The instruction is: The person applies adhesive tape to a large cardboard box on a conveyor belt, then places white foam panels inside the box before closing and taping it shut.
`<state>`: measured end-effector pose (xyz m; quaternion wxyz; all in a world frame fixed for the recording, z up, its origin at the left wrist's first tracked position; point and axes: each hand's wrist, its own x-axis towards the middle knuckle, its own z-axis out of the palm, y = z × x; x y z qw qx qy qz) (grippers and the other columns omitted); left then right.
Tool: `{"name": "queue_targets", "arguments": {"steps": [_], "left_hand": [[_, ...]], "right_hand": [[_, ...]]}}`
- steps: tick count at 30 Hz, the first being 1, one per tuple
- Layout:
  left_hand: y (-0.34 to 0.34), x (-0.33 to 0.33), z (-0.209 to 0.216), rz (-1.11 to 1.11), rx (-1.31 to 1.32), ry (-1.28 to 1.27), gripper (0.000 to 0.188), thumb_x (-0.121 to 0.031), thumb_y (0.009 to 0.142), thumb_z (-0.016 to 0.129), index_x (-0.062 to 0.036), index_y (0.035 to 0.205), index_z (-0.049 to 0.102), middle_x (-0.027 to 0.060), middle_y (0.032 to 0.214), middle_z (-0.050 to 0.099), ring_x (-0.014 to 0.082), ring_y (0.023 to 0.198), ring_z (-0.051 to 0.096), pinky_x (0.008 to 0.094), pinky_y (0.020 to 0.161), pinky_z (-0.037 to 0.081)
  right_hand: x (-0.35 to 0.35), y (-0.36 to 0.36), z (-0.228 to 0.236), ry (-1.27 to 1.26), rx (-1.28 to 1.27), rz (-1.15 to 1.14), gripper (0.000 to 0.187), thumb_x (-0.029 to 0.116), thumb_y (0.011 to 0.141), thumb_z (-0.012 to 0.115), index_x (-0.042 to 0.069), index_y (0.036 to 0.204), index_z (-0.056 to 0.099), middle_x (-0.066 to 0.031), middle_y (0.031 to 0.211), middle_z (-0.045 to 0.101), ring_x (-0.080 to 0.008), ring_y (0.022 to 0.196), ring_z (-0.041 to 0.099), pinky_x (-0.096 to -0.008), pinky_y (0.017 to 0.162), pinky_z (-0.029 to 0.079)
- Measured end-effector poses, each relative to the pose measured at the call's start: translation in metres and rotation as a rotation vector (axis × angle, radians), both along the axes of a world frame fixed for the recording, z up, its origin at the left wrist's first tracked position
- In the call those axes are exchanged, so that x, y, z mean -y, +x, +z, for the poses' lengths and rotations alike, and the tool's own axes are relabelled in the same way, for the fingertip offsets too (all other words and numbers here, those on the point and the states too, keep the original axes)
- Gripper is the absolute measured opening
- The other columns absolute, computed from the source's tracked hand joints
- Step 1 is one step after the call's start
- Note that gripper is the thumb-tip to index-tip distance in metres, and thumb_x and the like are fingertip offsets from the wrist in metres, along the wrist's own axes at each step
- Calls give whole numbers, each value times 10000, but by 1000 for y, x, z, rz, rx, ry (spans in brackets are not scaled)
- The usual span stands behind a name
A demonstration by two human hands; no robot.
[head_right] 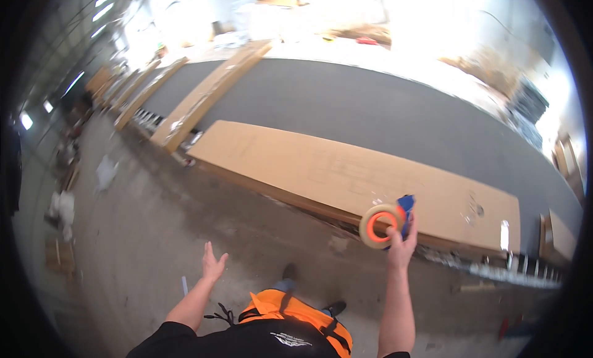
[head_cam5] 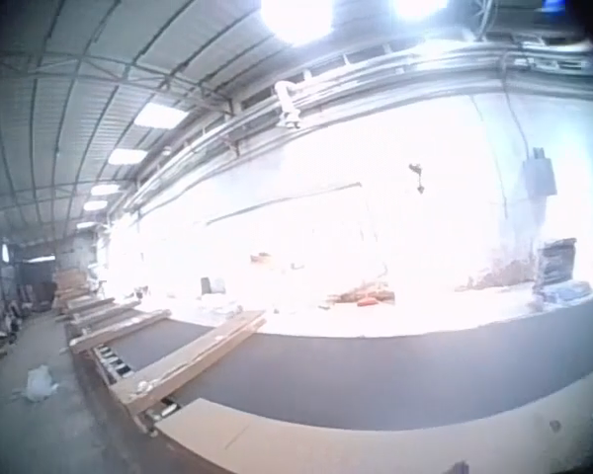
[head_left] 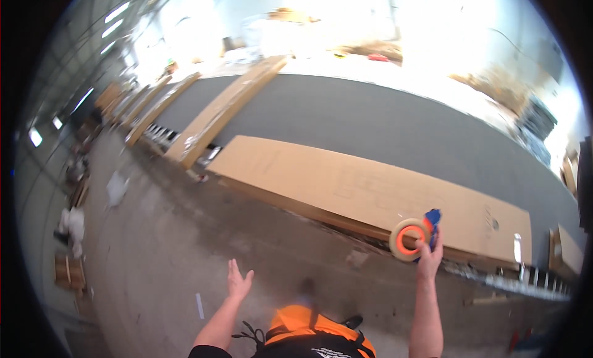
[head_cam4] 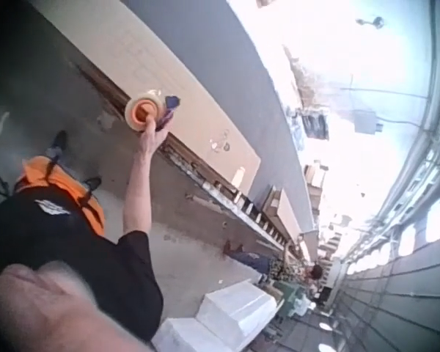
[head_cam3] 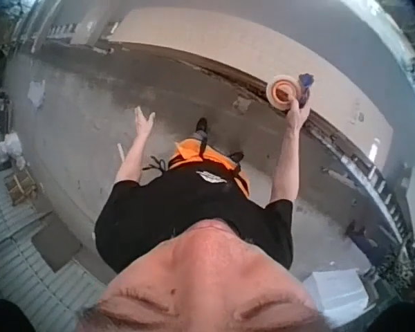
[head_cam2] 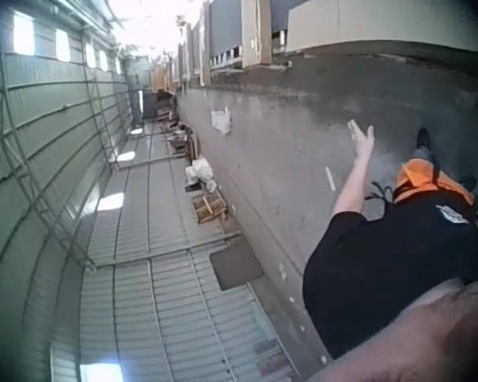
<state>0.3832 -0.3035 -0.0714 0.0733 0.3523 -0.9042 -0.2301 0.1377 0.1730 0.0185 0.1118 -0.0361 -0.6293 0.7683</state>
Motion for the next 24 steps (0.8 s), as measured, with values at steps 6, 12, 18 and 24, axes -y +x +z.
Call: {"name": "queue_targets", "arguments": {"steps": [6,12,18,24], "left_hand": [[-9,74,21,282,-122,131,737,-357,828,752,30,1388,471,260,1378,520,390,1287,503,412,1080,402],[-116,171,-33,209,-443,373,893,-466,800,768,0,1460,389,286,1356,540,375,1265,543,400,1045,436],[-257,236,-18,212,-622,488,1034,-433,789,777,14,1528,208,286,1454,440,368,1365,438,413,1106,369],[-268,240,-45,153,-753,688,904,-141,813,751,5,1526,214,211,1514,352,333,1385,376,428,1133,332]], "right_hand": [[19,-122,-52,428,232,-41,451,66,902,546,-24,1343,513,-117,1215,630,-210,1101,605,-331,961,469],[10,-127,-68,395,259,-114,431,138,928,592,-11,1328,528,-136,1249,612,-258,1143,587,-399,996,452],[164,-73,11,1436,-374,-437,620,119,805,680,-1,1379,480,-226,1431,455,-398,1327,397,-512,1119,281],[298,-108,3,1260,-270,99,713,71,711,696,28,1384,461,-192,1441,448,-384,1319,386,-502,1111,299]]}}
